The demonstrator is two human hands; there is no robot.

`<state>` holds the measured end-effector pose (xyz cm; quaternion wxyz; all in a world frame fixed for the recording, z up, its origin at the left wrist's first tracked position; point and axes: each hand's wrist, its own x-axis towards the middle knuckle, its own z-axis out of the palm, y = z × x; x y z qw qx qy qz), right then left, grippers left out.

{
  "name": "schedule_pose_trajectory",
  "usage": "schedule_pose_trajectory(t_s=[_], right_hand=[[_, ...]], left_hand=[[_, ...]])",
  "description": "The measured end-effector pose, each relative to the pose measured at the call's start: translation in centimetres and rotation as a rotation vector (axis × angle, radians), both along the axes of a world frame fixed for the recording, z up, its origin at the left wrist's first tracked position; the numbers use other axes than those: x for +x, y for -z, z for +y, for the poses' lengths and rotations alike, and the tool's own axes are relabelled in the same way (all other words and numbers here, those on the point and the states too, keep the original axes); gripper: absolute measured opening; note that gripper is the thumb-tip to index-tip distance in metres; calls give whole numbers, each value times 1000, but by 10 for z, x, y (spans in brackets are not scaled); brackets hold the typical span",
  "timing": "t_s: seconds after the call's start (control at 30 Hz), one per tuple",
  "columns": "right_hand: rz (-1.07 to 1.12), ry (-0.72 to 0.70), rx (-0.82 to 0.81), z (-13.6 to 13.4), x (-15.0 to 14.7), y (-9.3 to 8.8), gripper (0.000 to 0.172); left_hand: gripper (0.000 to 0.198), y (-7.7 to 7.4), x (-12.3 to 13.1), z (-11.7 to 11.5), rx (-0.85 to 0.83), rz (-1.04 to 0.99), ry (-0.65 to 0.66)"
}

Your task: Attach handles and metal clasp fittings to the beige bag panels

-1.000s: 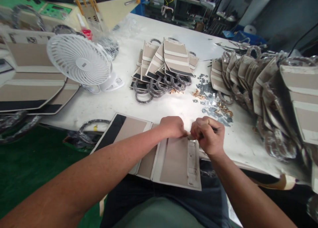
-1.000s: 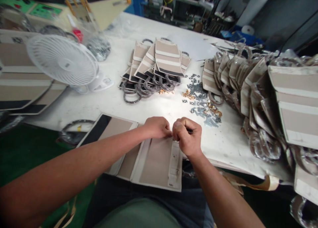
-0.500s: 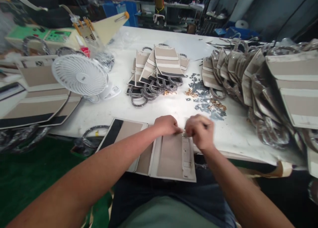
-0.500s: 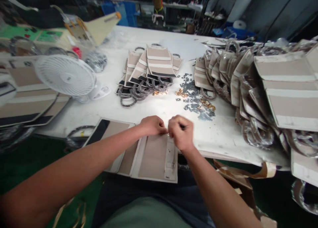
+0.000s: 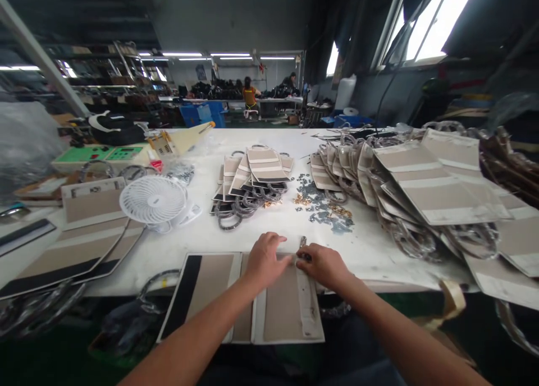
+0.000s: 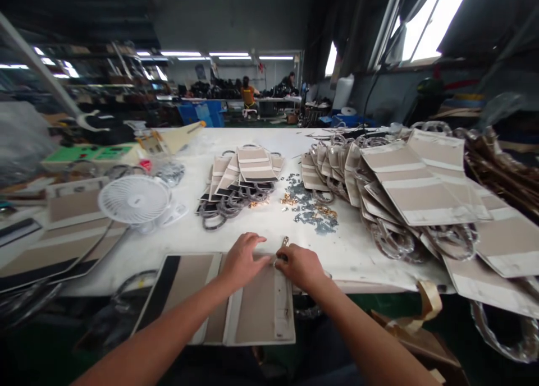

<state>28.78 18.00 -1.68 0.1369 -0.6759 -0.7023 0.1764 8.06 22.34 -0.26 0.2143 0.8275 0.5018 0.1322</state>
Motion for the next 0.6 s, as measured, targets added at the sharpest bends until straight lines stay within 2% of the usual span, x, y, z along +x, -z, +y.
schedule_pose_trajectory(t_s=[0.07, 0.1, 0.17, 0.2, 0.3, 0.37, 0.47, 0.6], right_hand=[[32, 1, -11, 3, 1, 1, 29], [45, 1, -20, 5, 1, 1, 28], [65, -3, -45, 11, 2, 0, 27], [73, -10, -59, 14, 3, -1, 26], [97, -45, -103, 29, 8, -6, 19], [94, -39, -106, 47, 14, -12, 19], [44, 51, -58, 90, 26, -17, 33], [-34, 142, -37, 156, 41, -9, 44]], left_hand=[[65, 11, -17, -32, 137, -61, 149], [83, 19, -27, -48, 149, -47, 259], [114, 39, -41, -73, 87, 57, 448], [121, 48, -46, -82, 44, 119, 506], [118, 66, -46, -89, -19, 219, 537], [111, 67, -41, -84, -10, 219, 527], [107, 60, -35, -73, -14, 208, 546], [101, 45, -36, -69, -63, 172, 562]])
